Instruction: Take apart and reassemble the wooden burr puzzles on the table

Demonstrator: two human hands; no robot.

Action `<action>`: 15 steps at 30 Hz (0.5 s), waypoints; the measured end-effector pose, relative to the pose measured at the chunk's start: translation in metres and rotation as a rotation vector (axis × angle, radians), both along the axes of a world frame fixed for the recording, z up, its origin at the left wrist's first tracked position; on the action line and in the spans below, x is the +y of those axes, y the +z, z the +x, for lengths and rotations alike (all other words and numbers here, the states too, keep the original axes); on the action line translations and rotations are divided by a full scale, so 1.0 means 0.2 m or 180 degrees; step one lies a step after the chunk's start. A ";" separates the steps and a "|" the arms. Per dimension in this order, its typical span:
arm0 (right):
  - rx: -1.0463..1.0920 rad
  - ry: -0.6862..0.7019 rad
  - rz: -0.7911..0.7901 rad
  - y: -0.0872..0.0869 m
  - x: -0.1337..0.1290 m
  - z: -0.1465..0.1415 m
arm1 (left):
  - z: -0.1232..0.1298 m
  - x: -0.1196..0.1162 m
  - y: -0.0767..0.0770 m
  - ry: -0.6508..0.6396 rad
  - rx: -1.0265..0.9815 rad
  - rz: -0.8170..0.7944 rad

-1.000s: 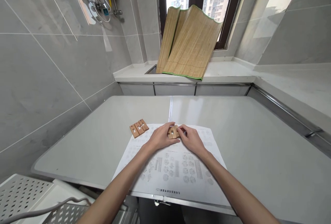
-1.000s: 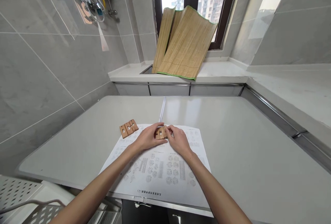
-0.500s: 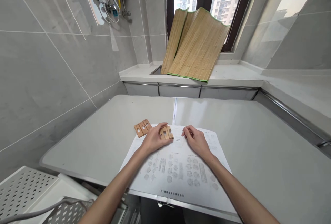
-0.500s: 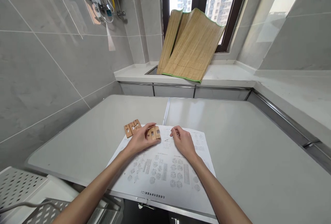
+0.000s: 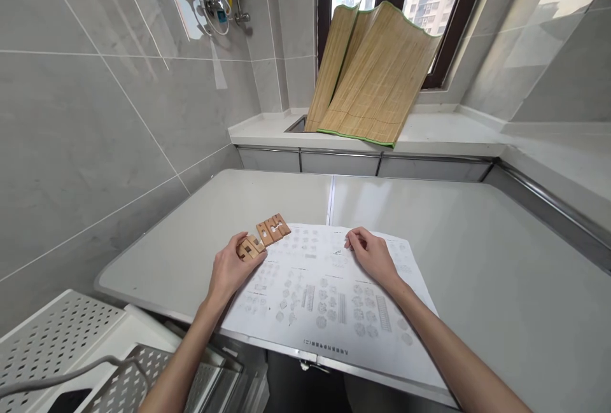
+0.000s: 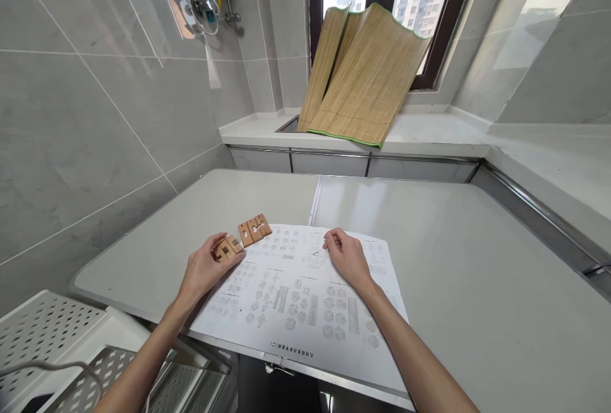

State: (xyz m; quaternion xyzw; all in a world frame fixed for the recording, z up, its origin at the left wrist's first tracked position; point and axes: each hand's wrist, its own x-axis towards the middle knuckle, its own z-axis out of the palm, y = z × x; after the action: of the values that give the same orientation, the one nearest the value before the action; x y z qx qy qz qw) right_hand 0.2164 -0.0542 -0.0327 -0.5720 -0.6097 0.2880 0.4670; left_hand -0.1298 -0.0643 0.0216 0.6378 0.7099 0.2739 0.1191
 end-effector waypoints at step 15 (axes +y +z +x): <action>-0.0109 -0.0026 -0.0032 0.00 0.00 0.01 | 0.06 0.04 -0.03 -0.0100 0.0284 -0.0089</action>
State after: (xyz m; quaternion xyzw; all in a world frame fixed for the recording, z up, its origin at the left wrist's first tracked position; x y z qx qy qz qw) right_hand 0.2179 -0.0547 -0.0323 -0.5816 -0.6138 0.2793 0.4549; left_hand -0.1175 -0.0572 0.0165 0.6587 0.7082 0.2333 0.1005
